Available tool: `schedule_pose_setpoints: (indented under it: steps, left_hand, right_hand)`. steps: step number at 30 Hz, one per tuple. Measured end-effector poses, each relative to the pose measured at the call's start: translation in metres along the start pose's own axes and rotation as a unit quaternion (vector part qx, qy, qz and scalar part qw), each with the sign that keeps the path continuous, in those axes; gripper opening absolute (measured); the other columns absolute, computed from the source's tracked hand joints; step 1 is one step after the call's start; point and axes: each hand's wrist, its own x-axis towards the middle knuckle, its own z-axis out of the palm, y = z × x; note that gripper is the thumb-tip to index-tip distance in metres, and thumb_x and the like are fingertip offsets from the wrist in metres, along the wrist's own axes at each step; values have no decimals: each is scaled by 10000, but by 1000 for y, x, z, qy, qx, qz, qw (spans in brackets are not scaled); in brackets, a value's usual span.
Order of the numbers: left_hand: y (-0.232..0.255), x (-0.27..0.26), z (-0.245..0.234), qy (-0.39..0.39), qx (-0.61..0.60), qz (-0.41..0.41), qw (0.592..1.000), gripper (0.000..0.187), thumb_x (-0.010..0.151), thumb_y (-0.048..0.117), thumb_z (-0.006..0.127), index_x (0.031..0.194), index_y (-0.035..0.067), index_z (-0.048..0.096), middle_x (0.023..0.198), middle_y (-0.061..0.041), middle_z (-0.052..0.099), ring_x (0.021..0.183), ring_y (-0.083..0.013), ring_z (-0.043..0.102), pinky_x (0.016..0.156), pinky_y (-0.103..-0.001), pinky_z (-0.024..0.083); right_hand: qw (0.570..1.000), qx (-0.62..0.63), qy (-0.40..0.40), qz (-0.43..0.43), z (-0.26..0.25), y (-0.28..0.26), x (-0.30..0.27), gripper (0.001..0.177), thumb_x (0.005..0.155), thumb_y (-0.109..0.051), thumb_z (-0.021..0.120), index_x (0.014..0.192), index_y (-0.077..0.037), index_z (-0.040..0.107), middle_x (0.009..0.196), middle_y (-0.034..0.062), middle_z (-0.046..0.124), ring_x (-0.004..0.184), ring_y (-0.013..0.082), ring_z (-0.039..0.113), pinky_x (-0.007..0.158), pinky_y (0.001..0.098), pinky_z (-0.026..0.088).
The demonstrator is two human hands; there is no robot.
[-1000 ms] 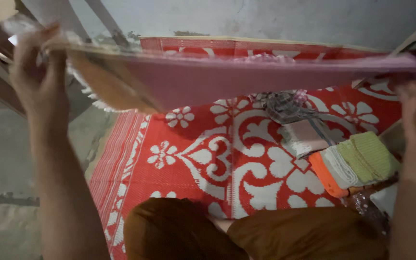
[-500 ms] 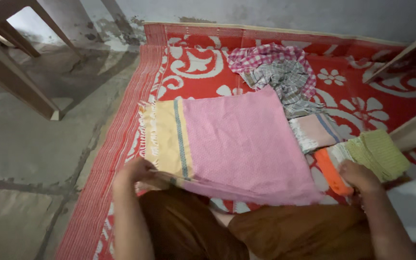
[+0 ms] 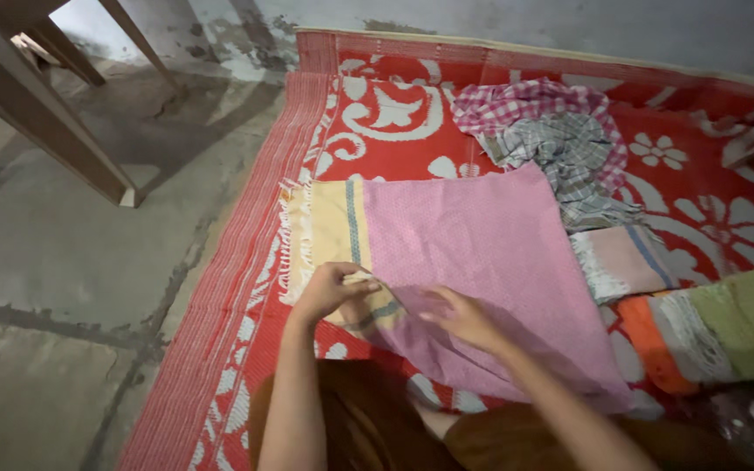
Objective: The person folds two towels on a red patterned mat. First, a light green towel is folded into a compact rectangle and placed aside. Then, a pink and yellow towel is unfolded, smoothed, and folded into a neat rectangle.
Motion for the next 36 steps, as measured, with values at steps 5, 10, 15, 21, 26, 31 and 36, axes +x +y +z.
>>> schedule_pose_setpoints:
  steps: [5, 10, 15, 21, 26, 31, 36]
  left_hand:
    - [6, 3, -1, 32, -23, 101, 994, 278, 724, 176, 885, 934, 53, 751, 822, -38, 764, 769, -96, 696, 727, -277, 557]
    - [3, -8, -21, 74, 82, -22, 994, 269, 737, 161, 910, 904, 21, 752, 744, -116, 735, 674, -171, 646, 646, -328, 529]
    - [-8, -17, -35, 68, -50, 42, 996, 174, 782, 50, 790, 955, 31, 789, 838, -20, 792, 765, -80, 727, 705, -264, 582]
    - [-15, -28, -43, -2, -72, 12, 997, 126, 826, 29, 796, 948, 5, 774, 808, -22, 754, 738, -78, 649, 682, -263, 545]
    - [-15, -38, -40, -194, -192, 28, 962, 175, 841, 39, 729, 1015, 33, 717, 871, 17, 704, 814, -66, 641, 732, -256, 538]
    - [-8, -23, -10, -27, 25, 4, 999, 231, 788, 89, 782, 1017, 64, 784, 826, -71, 741, 749, -156, 661, 717, -312, 556]
    - [-3, -18, -4, 4, 35, 157, 987, 275, 713, 68, 836, 985, 40, 803, 1050, -150, 722, 868, -202, 678, 752, -351, 556]
  right_hand:
    - [993, 101, 62, 19, 62, -51, 51, 455, 897, -189, 728, 1317, -42, 633, 1108, 77, 743, 981, 158, 685, 864, 293, 571]
    - [986, 141, 85, 28, 77, -40, 62, 301, 938, -181, 715, 1183, -5, 703, 1005, 37, 761, 860, 97, 703, 766, 246, 578]
    - [944, 298, 60, 130, 76, -16, 57, 317, 947, -164, 745, 1192, 36, 724, 1020, 70, 735, 878, 127, 655, 757, 272, 528]
    - [892, 409, 23, 191, 61, -19, 50, 307, 944, -173, 670, 1189, 9, 704, 1067, 109, 758, 965, 189, 710, 844, 315, 587]
    - [885, 424, 86, 172, 62, -34, 41, 269, 979, -167, 634, 1168, 14, 695, 1063, 114, 758, 971, 186, 721, 859, 314, 595]
    - [905, 360, 109, 200, 81, -32, 38, 239, 995, -164, 649, 1149, -8, 742, 938, 70, 730, 804, 135, 655, 719, 277, 537]
    - [920, 368, 90, 103, 89, -19, 35, 251, 1005, -141, 651, 1155, 31, 754, 913, 34, 712, 793, 93, 616, 706, 237, 520]
